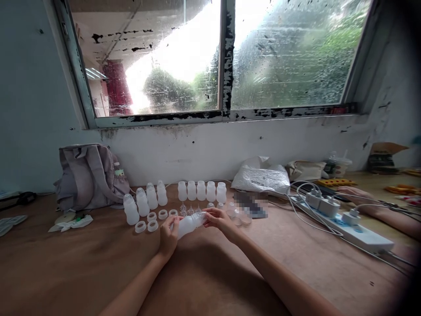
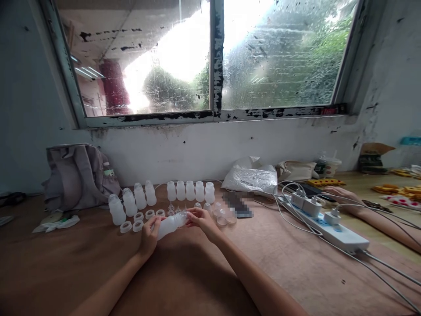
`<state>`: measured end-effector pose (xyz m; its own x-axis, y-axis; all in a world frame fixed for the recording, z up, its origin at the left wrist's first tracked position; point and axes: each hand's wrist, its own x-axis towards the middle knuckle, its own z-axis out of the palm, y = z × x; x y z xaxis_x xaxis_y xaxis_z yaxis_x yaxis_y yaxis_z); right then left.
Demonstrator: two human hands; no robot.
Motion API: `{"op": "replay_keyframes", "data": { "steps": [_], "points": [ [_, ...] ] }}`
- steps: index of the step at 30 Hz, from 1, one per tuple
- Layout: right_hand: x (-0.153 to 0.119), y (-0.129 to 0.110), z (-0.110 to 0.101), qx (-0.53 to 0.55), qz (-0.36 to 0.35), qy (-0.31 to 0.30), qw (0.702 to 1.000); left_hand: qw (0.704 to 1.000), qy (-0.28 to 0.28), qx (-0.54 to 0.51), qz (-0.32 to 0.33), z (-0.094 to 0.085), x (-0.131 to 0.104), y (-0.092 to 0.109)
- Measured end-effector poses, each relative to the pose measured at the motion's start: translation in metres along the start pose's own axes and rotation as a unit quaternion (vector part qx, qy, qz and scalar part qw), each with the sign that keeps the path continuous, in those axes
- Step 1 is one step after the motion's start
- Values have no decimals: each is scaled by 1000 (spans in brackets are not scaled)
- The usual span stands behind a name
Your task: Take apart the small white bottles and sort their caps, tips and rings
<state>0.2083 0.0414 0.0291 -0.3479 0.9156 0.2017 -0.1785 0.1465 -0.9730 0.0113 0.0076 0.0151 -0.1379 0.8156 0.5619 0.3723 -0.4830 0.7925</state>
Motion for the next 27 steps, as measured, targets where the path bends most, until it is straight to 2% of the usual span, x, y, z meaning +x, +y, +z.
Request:
{"op": "replay_keyframes", "data": {
  "steps": [8,13,19,27],
  "points": [
    [-3,2,5,6,0,5,1000,999,33,16,19,2,-8,7],
    [-5,5,4,19,13,-28,999,998,51,20,14,6,-13,4],
    [-5,4,4,20,21,-56,998,998,41,39,17,2,-13,3],
    [1,17,4,0,20,-2,1000,998,15,56,13,1,-2,-5]
  ]
}}
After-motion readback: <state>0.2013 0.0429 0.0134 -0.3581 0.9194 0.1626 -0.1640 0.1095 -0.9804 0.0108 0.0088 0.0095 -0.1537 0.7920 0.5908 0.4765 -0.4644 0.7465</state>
